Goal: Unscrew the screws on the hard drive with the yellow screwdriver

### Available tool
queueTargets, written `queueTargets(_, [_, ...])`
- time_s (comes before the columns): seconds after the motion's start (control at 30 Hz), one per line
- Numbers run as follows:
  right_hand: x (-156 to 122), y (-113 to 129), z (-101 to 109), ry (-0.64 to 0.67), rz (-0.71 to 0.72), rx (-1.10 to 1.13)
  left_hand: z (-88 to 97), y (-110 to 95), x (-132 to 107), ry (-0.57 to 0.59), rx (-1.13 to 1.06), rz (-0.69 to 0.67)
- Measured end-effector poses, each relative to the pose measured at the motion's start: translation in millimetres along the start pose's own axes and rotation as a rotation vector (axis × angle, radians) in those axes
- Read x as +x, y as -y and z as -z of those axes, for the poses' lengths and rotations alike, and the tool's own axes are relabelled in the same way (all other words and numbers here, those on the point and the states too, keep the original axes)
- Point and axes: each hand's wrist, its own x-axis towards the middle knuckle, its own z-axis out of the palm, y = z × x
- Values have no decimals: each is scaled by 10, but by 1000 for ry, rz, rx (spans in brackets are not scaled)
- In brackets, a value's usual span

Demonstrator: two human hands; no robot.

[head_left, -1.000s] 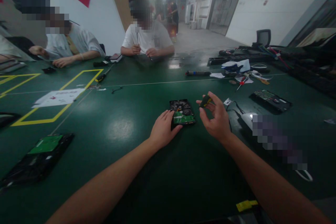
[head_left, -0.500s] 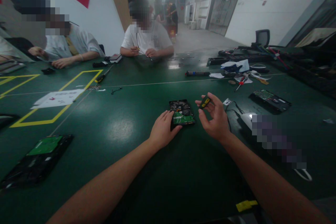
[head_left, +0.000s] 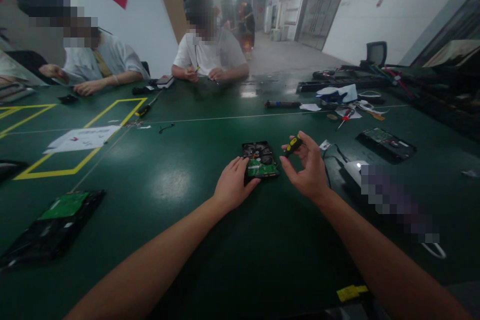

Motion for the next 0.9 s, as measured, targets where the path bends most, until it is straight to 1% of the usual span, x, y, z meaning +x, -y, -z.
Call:
queueTargets(0.13, [3, 7, 5, 23, 20, 7, -14, 15, -2, -1, -6, 2])
queueTargets(0.3, [5, 18, -8, 35, 3, 60, 4, 10, -3, -2, -10, 3])
queueTargets(0.57, [8, -9, 25, 19, 14, -5, -8, 25, 0, -2, -8, 3])
queueTargets(0.9, [-2, 22, 6, 45, 18, 53, 6, 7, -5, 2, -4, -2])
